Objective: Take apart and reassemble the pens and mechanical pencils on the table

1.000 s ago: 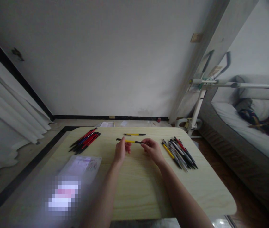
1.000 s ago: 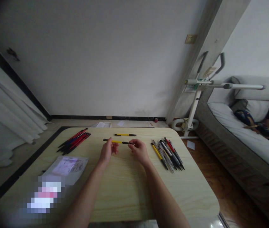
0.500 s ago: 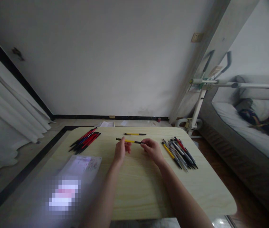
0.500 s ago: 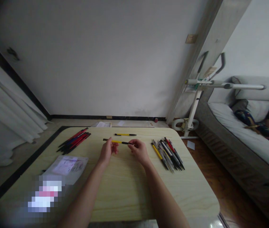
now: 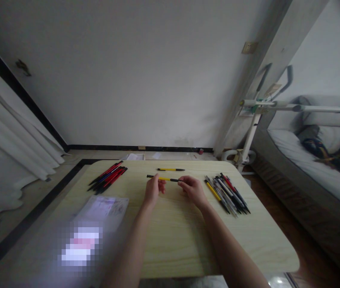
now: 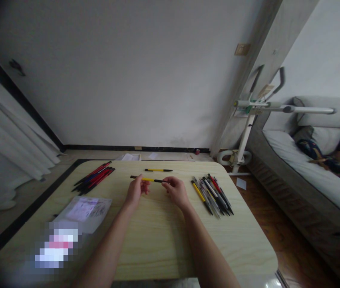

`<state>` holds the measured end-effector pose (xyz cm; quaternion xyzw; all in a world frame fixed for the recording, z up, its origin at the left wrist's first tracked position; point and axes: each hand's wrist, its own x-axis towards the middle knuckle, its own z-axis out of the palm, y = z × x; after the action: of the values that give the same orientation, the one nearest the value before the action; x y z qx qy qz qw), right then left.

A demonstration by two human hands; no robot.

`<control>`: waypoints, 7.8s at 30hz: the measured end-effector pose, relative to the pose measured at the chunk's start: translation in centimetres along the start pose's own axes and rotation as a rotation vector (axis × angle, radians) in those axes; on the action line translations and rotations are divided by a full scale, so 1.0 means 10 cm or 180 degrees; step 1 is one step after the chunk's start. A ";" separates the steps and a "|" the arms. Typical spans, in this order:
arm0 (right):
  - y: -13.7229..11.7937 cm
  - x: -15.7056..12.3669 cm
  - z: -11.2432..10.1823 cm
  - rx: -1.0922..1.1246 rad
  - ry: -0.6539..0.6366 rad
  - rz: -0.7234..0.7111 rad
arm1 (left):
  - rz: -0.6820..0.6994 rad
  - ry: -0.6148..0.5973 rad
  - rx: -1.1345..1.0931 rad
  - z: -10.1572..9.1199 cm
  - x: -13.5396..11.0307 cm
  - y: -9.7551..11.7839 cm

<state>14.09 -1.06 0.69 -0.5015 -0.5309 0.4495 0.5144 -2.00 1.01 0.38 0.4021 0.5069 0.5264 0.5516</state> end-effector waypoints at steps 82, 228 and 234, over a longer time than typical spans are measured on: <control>0.01 -0.03 0.02 -0.0005 0.0004 -0.0035 | 0.0465 0.0011 -0.0149 -0.03 -0.01 0.07; 0.07 0.08 -0.08 0.1833 0.0239 0.0660 | -0.0190 -0.0372 -0.2442 -0.17 -0.05 0.23; 0.06 0.04 -0.05 0.1593 0.0207 0.0588 | -0.0131 -0.0422 -0.2610 -0.16 -0.06 0.24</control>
<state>14.63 -0.67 0.18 -0.4192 -0.3384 0.5955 0.5959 -3.96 0.54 2.54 0.1720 0.2266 0.6465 0.7079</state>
